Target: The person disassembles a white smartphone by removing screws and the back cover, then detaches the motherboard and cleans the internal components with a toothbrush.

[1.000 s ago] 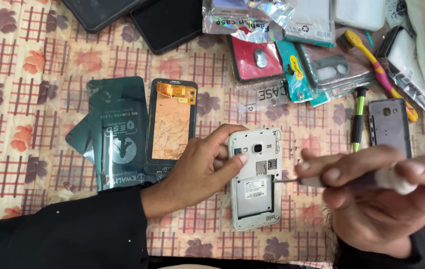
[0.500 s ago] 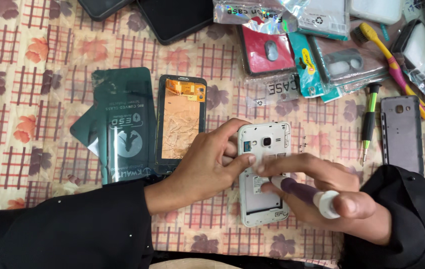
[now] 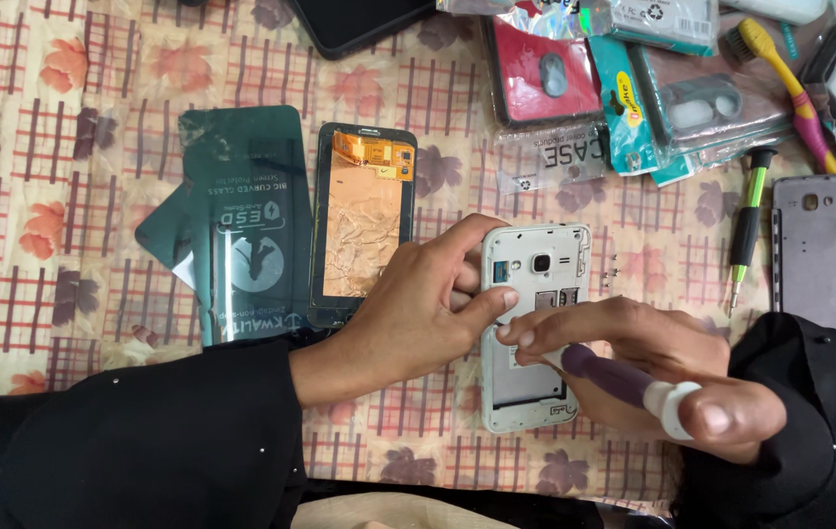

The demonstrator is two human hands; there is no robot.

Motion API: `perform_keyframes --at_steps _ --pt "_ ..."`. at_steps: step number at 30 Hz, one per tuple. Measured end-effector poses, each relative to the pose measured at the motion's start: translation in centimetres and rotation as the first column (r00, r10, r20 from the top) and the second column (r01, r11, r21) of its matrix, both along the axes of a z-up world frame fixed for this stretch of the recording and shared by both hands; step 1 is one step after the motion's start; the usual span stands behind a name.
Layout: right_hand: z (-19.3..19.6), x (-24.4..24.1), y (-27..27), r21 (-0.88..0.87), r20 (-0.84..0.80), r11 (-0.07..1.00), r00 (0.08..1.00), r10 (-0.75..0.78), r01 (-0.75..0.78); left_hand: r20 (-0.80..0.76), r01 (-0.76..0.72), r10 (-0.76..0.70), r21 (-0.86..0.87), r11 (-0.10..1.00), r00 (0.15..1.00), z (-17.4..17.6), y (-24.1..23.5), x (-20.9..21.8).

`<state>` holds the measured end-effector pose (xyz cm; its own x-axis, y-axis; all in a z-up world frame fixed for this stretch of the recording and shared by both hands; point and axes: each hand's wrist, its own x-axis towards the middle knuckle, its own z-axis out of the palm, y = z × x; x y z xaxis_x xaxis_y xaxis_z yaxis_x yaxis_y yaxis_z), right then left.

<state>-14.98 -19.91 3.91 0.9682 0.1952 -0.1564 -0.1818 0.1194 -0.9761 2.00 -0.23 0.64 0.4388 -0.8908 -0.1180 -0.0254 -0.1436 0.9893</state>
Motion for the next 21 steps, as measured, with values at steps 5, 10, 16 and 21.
perform_keyframes --at_steps 5,10,16,21 --pt "-1.0 -0.4 -0.9 -0.071 0.025 0.997 0.999 0.027 -0.025 0.019 0.000 0.000 -0.026 1.000 1.000 -0.2 -0.1 0.1" --pt "1.1 -0.1 -0.6 -0.432 0.418 0.902 0.891 0.179 0.022 0.062 -0.013 0.013 -0.008 1.000 0.998 -0.4 -0.1 0.0" --pt "4.1 4.8 2.5 -0.181 0.441 0.980 0.884 0.154 -0.080 0.064 -0.008 0.008 -0.006 1.000 0.998 -0.4 -0.2 0.0" --pt "0.6 2.6 2.3 -0.508 0.714 0.806 0.672 0.197 0.303 0.094 -0.015 0.018 -0.036 0.999 0.995 -0.6 -0.3 0.0"
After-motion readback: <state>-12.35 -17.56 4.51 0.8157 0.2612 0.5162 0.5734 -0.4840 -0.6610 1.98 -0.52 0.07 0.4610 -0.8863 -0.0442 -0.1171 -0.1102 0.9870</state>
